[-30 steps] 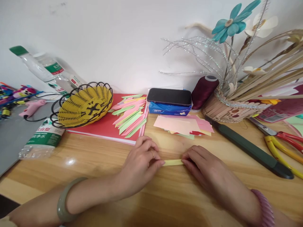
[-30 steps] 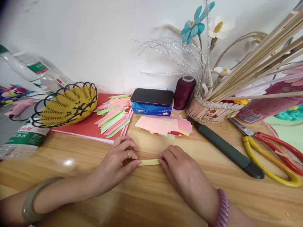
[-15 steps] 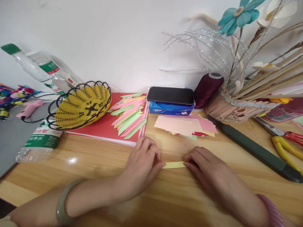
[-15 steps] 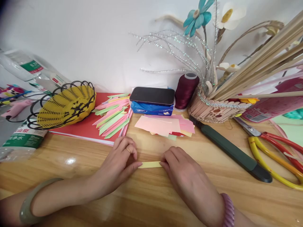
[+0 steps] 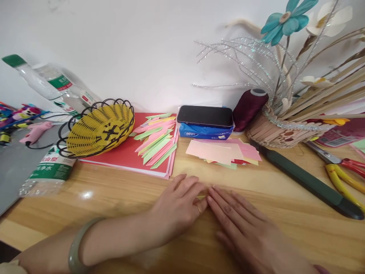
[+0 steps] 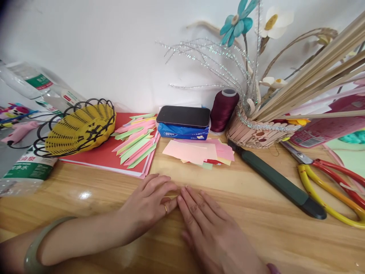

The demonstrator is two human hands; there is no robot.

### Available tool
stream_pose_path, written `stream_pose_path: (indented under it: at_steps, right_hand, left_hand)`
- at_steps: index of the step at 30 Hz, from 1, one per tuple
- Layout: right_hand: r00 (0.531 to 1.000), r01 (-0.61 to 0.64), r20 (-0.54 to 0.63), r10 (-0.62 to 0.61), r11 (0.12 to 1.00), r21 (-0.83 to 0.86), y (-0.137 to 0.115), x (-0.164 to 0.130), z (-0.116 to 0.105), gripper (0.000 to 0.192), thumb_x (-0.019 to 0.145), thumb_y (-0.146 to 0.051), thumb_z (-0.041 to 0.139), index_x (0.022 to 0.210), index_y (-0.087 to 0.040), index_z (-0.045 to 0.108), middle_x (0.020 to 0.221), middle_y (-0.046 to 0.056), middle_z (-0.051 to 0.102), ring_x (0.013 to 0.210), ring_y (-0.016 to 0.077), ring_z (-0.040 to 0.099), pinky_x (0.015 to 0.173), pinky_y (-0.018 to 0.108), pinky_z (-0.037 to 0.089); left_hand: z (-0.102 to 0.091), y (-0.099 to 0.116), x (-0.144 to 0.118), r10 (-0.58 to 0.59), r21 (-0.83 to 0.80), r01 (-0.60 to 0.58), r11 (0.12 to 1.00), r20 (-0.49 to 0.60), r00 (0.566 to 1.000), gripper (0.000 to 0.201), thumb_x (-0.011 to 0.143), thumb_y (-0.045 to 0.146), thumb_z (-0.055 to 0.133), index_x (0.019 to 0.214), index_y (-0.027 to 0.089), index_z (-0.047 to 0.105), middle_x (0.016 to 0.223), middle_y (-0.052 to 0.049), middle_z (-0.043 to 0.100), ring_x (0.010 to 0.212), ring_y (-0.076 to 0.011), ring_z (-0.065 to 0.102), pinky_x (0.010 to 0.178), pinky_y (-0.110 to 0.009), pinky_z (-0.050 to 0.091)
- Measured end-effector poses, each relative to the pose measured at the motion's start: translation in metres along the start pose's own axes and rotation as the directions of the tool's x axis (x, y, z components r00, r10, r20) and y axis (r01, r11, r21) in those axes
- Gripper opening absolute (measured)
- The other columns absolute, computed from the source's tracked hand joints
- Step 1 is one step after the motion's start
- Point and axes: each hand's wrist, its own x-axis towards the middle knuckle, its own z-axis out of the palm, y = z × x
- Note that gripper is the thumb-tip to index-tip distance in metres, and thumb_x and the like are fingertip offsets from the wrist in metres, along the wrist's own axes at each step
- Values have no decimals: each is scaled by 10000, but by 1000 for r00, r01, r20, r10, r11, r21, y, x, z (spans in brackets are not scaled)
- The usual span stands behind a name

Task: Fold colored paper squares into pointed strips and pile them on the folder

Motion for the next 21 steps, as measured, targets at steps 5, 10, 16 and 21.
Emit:
stream_pose_path:
  at_steps: [5,10,16,21]
  right_hand:
    - [994,23,106,-20,1000,-22,-4,-2,4,608,852,-394,444,1341,-46,347,1372,151,391,1238,250,399,903,426,452]
    - [991,22,132,-17,999,-35,4,-6,0,573,870,-384,428,1365,-117,316,1414,79,329,1276,215,345,953,450,390]
    - [995,1,98,0,1000,-16,8,-4,-1,529,875,-391,441,1339,-147,367,1368,49,424,1240,221,395,949,456,373]
    - [980,-197,41,193,971,135,11,-3,1,314,888,-287,453,1173,-174,514,1181,74,586,1091,212,508,882,395,429]
  left_hand:
    - [-15,4,-4,84,85,-96,992,142,986,283,924,159,360,1124,153,560,1121,-45,589,1071,-177,438,943,-354,311]
    - [-20,4,-27,40,162,-66,985,156,987,301,916,140,350,1119,159,572,1105,-44,604,1072,-173,443,927,-328,290]
    - [-31,-1,-43,-18,156,-19,988,235,972,297,918,175,390,1185,171,521,1109,-46,605,1075,-192,452,917,-348,285]
    - [-34,-6,-30,-19,14,17,1000,126,992,257,883,104,383,1042,127,584,935,-61,637,903,-191,514,815,-345,346]
